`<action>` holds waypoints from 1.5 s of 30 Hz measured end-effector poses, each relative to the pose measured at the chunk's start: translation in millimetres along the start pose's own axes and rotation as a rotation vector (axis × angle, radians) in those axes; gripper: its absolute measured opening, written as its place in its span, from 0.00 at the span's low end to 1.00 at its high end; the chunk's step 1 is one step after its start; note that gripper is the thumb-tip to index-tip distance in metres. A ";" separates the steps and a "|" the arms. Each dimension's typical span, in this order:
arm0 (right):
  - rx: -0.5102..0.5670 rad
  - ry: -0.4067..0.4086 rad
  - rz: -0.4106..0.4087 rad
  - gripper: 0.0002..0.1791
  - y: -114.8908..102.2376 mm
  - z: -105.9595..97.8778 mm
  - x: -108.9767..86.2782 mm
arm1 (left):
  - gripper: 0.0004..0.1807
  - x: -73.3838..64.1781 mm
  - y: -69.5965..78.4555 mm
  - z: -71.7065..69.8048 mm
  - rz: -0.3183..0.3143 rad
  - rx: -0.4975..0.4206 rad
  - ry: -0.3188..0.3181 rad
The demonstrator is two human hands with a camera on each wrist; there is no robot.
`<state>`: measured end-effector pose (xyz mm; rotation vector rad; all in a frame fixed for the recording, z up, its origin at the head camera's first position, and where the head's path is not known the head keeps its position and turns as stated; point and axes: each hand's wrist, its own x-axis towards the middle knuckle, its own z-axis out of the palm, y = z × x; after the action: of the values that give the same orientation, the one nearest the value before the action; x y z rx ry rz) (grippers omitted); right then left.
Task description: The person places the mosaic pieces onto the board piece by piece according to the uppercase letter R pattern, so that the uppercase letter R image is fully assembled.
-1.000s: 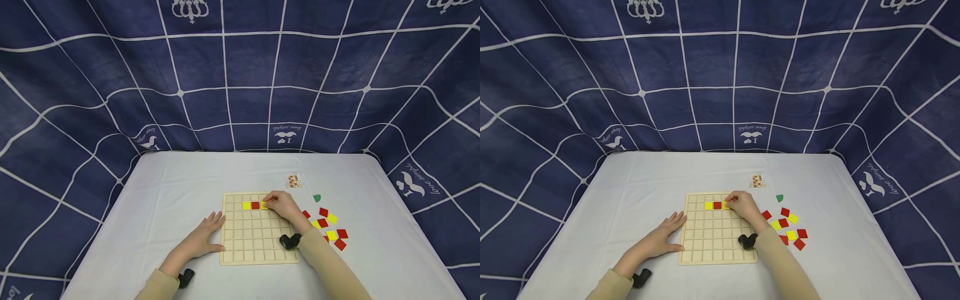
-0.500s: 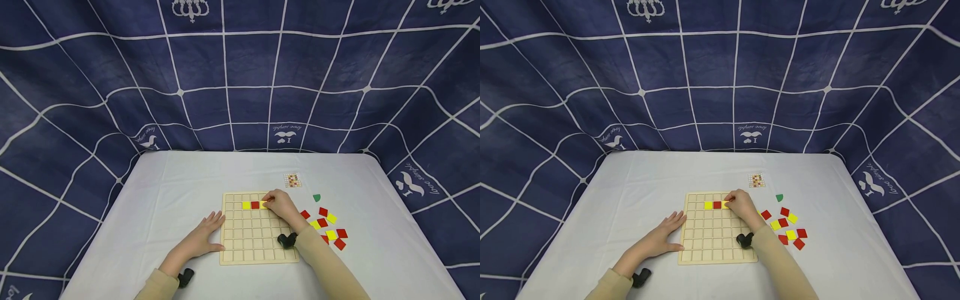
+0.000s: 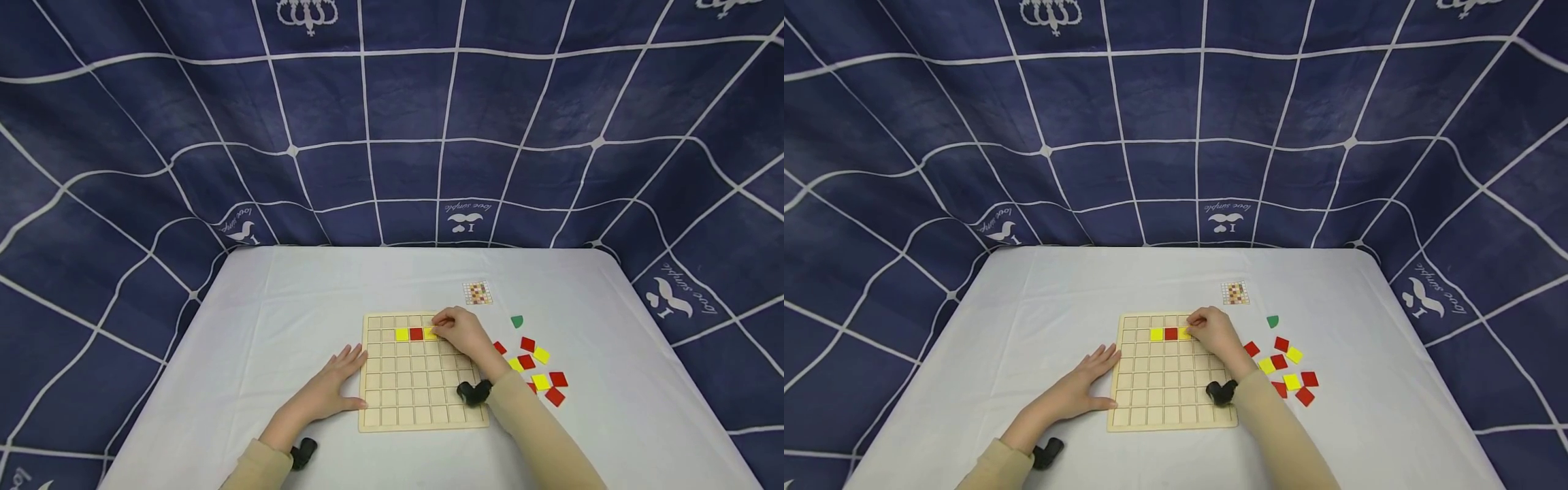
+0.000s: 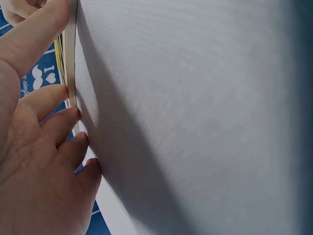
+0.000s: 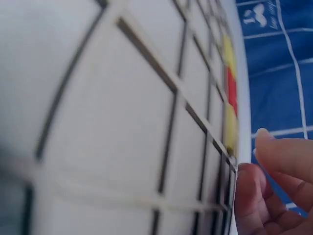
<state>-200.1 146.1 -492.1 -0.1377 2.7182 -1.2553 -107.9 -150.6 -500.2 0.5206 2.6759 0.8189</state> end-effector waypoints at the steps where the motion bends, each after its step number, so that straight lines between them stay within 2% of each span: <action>1: 0.020 0.004 0.015 0.07 1.1 -4.5 -0.1 | 0.51 0.0 0.1 -0.1 0.001 -0.001 0.003; 4: 0.059 0.025 0.048 0.10 8.8 -19.7 -0.7 | 0.51 0.1 0.3 -0.6 0.004 -0.006 0.005; 10: 0.028 0.127 0.123 0.12 33.5 -51.1 -4.1 | 0.51 0.0 -0.3 -2.2 0.008 -0.006 -0.003; 14: 0.012 0.207 0.210 0.14 48.9 -69.4 -7.7 | 0.51 0.2 -1.1 -3.6 0.011 -0.005 -0.006; 20: -0.020 0.235 0.331 0.17 69.9 -89.6 -14.6 | 0.51 -0.3 -1.0 -4.2 0.016 -0.011 -0.005; 29: -0.106 0.188 0.363 0.23 84.8 -90.3 -16.0 | 0.51 0.3 -1.5 -4.9 0.004 -0.007 -0.008; 38: -0.128 0.193 0.371 0.20 83.4 -88.5 -14.4 | 0.51 -0.6 -1.6 -3.4 -0.008 -0.017 -0.002; 45: -0.148 0.159 0.348 0.16 82.5 -90.9 -13.2 | 0.52 -1.4 -2.0 -2.1 -0.011 -0.028 0.004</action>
<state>-204.3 269.4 -495.6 0.4199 2.8012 -1.0056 -107.9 -153.7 -499.4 0.4969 2.6651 0.8536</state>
